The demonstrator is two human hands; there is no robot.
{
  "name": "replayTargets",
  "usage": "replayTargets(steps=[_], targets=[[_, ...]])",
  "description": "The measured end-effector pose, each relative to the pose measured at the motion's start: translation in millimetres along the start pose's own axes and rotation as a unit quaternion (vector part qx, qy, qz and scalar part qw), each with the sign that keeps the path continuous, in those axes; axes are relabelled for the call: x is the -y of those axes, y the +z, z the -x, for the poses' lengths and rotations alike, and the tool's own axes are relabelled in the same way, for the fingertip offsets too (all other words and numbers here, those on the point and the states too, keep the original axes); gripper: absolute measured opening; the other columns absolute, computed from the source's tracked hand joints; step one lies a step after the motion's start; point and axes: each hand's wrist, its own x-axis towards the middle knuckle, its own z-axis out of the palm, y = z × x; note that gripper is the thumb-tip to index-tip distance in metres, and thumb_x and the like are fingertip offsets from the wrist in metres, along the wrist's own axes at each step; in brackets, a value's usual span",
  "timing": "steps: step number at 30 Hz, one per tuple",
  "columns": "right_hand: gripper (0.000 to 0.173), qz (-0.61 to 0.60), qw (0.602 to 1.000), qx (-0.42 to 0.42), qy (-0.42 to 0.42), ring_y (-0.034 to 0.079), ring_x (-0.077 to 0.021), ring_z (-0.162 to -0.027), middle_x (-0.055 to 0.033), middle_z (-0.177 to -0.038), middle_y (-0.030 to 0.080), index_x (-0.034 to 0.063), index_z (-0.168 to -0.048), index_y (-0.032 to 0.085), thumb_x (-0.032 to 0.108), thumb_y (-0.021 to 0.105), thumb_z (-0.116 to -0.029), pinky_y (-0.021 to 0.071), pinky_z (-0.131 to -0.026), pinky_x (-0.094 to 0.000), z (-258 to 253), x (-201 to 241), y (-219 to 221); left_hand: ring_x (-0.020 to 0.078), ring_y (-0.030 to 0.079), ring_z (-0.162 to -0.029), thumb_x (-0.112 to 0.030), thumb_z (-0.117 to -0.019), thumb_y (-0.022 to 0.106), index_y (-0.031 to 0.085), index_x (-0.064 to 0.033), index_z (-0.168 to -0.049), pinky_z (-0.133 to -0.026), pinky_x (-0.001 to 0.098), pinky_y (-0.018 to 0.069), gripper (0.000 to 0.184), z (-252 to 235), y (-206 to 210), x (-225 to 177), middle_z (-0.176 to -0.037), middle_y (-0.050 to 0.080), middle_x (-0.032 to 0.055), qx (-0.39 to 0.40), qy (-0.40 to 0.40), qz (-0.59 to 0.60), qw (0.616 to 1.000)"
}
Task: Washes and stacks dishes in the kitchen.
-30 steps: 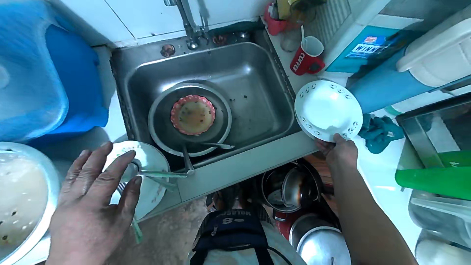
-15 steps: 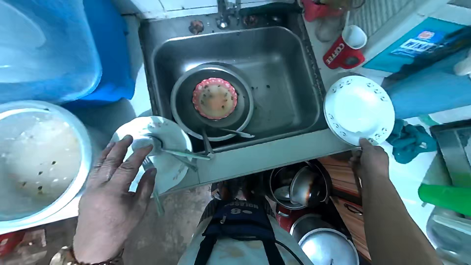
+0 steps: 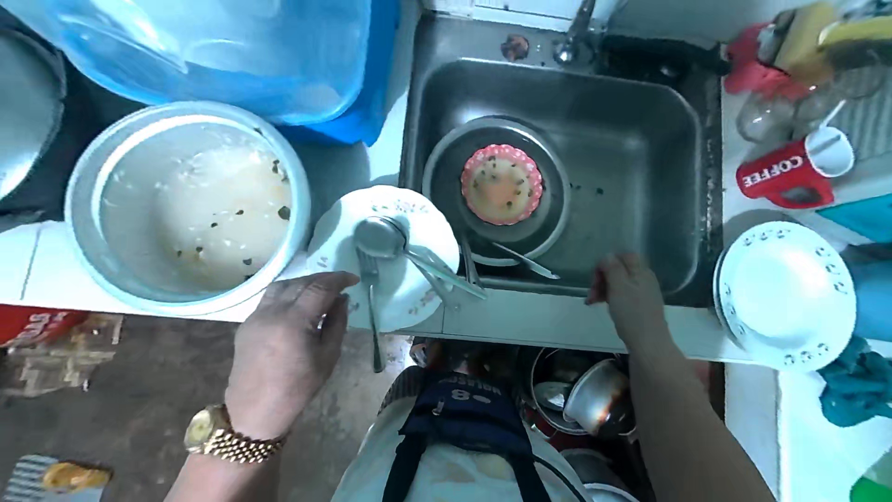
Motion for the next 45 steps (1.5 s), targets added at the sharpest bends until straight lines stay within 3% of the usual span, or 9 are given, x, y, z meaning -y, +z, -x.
replayTargets(steps=[5, 8, 11, 18, 23, 30, 35, 41, 45], targets=[[0.045, 0.084, 0.993, 0.062, 0.048, 0.071, -0.0294, -0.083, -0.0200, -0.110, 0.067, 0.0080, -0.148, 0.043, 0.031, 0.047, -0.1097, 0.0616, -0.074, -0.0490, -106, 25, 68, 0.0470, 0.065, -0.109, -0.037, -0.1003, 0.062, 0.058, -0.0130, -0.143, -0.088, 0.0647, 0.0521, 0.049, -11, 28, -15, -0.112, 0.072, 0.0206, 0.070, -0.059, -0.053, 0.994], [0.065, 0.133, 0.983, 0.045, 0.117, 0.071, -0.0387, -0.092, -0.0264, -0.126, 0.063, 0.0134, -0.159, 0.027, 0.034, 0.056, -0.1041, 0.0595, -0.079, -0.0582, -152, 15, 99, 0.0489, 0.064, -0.111, -0.050, -0.1010, 0.057, 0.047, -0.0150, -0.152, -0.089, 0.0637, 0.0521, 0.063, -27, 47, -29, -0.130, 0.063, 0.0250, 0.119, -0.106, -0.061, 0.985], [0.072, 0.096, 0.979, 0.014, 0.178, 0.068, -0.0432, -0.105, -0.0291, -0.137, 0.056, 0.0101, -0.159, 0.025, 0.025, 0.062, -0.0992, 0.0590, -0.083, -0.0603, -175, 6, 117, 0.0461, 0.064, -0.107, -0.057, -0.1008, 0.053, 0.043, -0.0203, -0.156, -0.083, 0.0587, 0.0551, 0.067, -40, 61, -37, -0.147, 0.048, 0.0251, 0.128, -0.146, -0.060, 0.979], [0.056, 0.031, 0.974, -0.012, 0.223, 0.074, -0.0324, -0.081, -0.0251, -0.119, 0.066, 0.0074, -0.152, 0.031, 0.012, 0.050, -0.1000, 0.0634, -0.069, -0.0491, -189, -9, 139, 0.0390, 0.061, -0.113, -0.065, -0.1021, 0.040, 0.052, -0.0311, -0.149, -0.073, 0.0504, 0.0564, 0.059, -60, 67, -48, -0.151, 0.043, 0.0175, 0.190, -0.179, -0.071, 0.963], [0.054, 0.102, 0.980, -0.007, 0.169, 0.072, -0.0331, -0.077, -0.0249, -0.111, 0.066, 0.0053, -0.150, 0.035, 0.016, 0.051, -0.0993, 0.0616, -0.068, -0.0512, -182, 6, 116, 0.0387, 0.060, -0.117, -0.067, -0.1011, 0.039, 0.064, -0.0206, -0.126, -0.077, 0.0518, 0.0573, 0.059, -69, 68, -52, -0.142, 0.049, 0.0151, 0.200, -0.198, -0.057, 0.958], [0.047, 0.340, 0.936, 0.029, 0.083, 0.065, -0.0492, -0.109, -0.0324, -0.124, 0.062, -0.0018, -0.141, 0.049, 0.023, 0.056, -0.1011, 0.0517, -0.088, -0.0691, -166, 63, 69, 0.0368, 0.059, -0.116, -0.043, -0.1016, 0.057, 0.067, -0.0130, -0.112, -0.081, 0.0503, 0.0574, 0.033, -78, 65, -53, -0.138, 0.049, 0.0152, 0.200, -0.230, -0.032, 0.952], [0.042, 0.496, 0.868, 0.016, 0.005, 0.065, -0.0542, -0.107, -0.0331, -0.117, 0.066, -0.0018, -0.136, 0.054, 0.022, 0.057, -0.1020, 0.0498, -0.084, -0.0734, -126, 106, 49, 0.0373, 0.062, -0.109, -0.027, -0.0979, 0.065, 0.064, -0.0116, -0.115, -0.080, 0.0524, 0.0585, 0.023, -80, 60, -50, -0.138, 0.047, 0.0152, 0.190, -0.251, 0.003, 0.949], [0.044, 0.609, 0.785, -0.056, -0.093, 0.069, -0.0539, -0.085, -0.0312, -0.093, 0.069, 0.0067, -0.149, 0.045, 0.012, 0.049, -0.1048, 0.0529, -0.067, -0.0677, -83, 119, 36, 0.0374, 0.068, -0.084, -0.007, -0.0887, 0.072, 0.056, -0.0126, -0.130, -0.070, 0.0531, 0.0605, 0.045, -79, 56, -46, -0.146, 0.039, 0.0223, 0.176, -0.262, 0.042, 0.948], [0.050, 0.495, 0.859, -0.119, -0.061, 0.067, -0.0556, -0.098, -0.0332, -0.108, 0.068, 0.0117, -0.153, 0.043, 0.017, 0.048, -0.1043, 0.0509, -0.078, -0.0722, -75, 111, 14, 0.0374, 0.068, -0.079, 0.002, -0.0843, 0.072, 0.057, -0.0156, -0.129, -0.066, 0.0537, 0.0602, 0.050, -75, 59, -39, -0.148, 0.036, 0.0237, 0.157, -0.263, 0.074, 0.949]])
